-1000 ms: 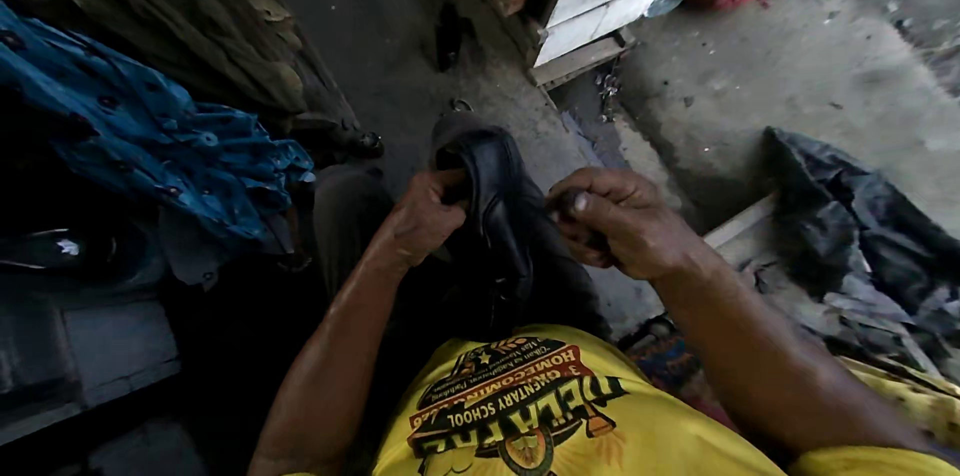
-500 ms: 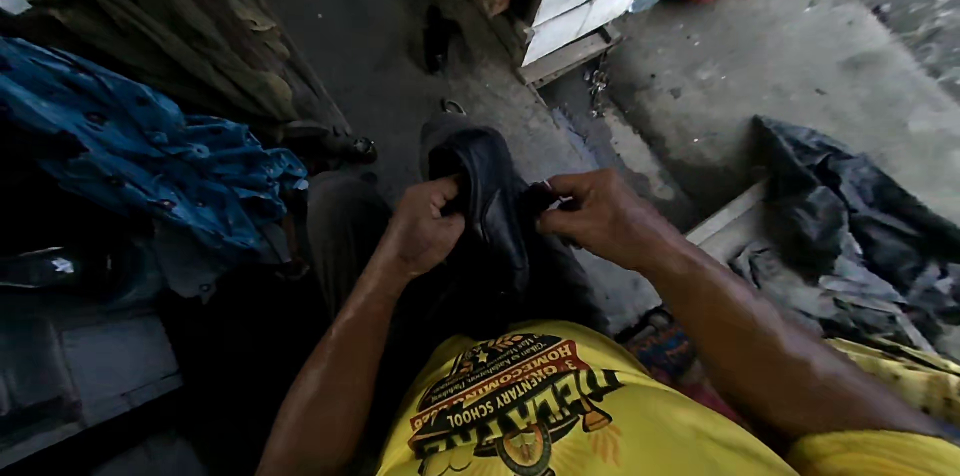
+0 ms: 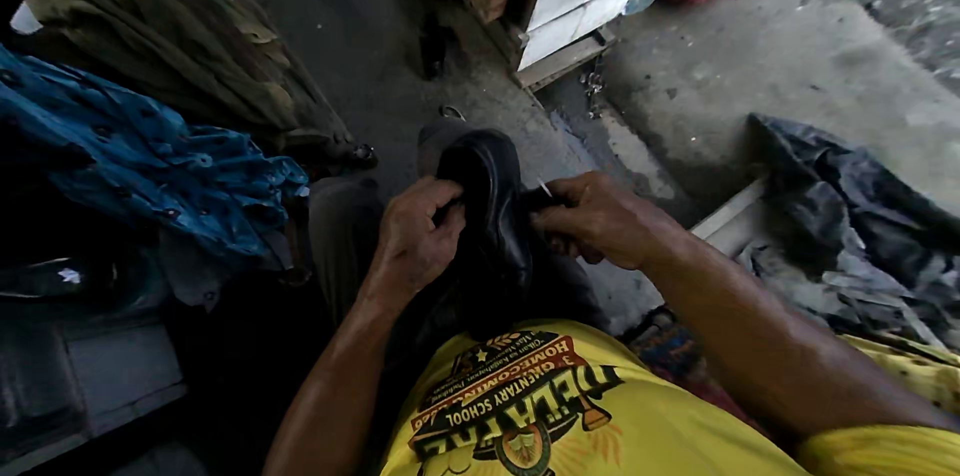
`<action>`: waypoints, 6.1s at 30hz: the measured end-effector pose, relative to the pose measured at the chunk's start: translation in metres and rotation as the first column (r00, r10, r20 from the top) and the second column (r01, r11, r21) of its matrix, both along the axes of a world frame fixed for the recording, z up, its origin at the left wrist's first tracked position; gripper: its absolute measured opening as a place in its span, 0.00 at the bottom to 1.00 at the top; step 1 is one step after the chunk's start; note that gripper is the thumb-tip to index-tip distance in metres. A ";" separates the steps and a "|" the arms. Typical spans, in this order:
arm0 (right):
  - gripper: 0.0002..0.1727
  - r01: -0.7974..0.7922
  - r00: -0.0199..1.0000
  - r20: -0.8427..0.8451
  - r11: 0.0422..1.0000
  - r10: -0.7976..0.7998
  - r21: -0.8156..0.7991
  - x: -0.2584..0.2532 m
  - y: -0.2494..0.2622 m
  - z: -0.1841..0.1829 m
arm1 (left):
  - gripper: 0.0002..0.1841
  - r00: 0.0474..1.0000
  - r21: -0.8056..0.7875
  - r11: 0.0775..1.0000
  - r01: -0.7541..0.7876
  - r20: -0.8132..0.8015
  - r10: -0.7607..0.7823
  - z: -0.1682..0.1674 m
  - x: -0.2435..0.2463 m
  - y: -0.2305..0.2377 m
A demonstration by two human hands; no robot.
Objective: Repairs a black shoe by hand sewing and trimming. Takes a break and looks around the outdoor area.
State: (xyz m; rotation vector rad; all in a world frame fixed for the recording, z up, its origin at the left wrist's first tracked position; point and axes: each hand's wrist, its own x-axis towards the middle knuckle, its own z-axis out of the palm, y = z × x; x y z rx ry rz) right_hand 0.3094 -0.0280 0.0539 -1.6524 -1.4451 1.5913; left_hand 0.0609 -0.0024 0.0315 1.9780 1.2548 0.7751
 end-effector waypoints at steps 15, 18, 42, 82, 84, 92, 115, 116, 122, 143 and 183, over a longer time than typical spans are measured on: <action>0.10 -0.179 0.977 0.206 0.771 0.063 0.611 0.000 -0.011 0.004 | 0.12 0.966 0.339 0.913 0.227 -0.195 -0.167 0.017 0.032 -0.003; 0.09 -0.261 0.953 0.296 0.658 0.060 0.706 0.002 -0.010 0.005 | 0.08 0.953 0.284 0.924 0.254 -0.236 -0.190 0.021 0.037 -0.003; 0.17 -0.141 0.759 -0.611 0.973 0.224 0.181 0.002 -0.014 -0.012 | 0.03 0.820 0.088 0.993 -0.077 0.573 0.012 0.008 0.030 -0.021; 0.23 -0.114 0.980 -0.137 0.968 0.147 0.223 -0.031 0.045 -0.042 | 0.23 0.482 -0.618 0.775 0.130 0.723 0.495 -0.009 -0.032 0.122; 0.22 -0.112 0.982 -0.129 0.972 0.140 0.206 -0.035 0.050 -0.044 | 0.22 0.502 -0.631 0.772 0.078 0.694 0.516 -0.011 -0.029 0.147; 0.20 -0.192 0.972 -0.117 0.976 0.203 0.099 -0.032 0.064 -0.047 | 0.21 0.530 -0.654 0.756 0.035 0.653 0.541 -0.023 -0.037 0.175; 0.38 0.091 0.920 0.390 0.941 0.045 -0.325 -0.057 0.446 -0.445 | 0.16 0.931 -0.621 0.736 -0.270 0.028 0.365 -0.061 -0.084 0.142; 0.36 0.089 0.905 0.421 0.945 0.056 -0.315 -0.057 0.445 -0.456 | 0.16 0.926 -0.632 0.722 -0.283 0.016 0.378 -0.060 -0.083 0.144; 0.24 0.085 0.753 0.641 0.942 0.152 -0.324 -0.040 0.377 -0.452 | 0.16 0.926 -0.649 0.716 -0.259 0.043 0.374 -0.062 -0.086 0.145; 0.20 -0.019 0.997 0.069 0.983 0.032 -0.182 0.094 0.192 -0.174 | 0.18 0.905 -0.221 0.919 -0.327 -0.354 0.236 -0.003 -0.040 0.061; 0.16 -0.103 0.955 0.297 0.919 -0.016 0.382 0.078 0.015 -0.006 | 0.40 0.814 0.015 0.956 -0.294 -0.521 0.258 -0.022 -0.001 -0.001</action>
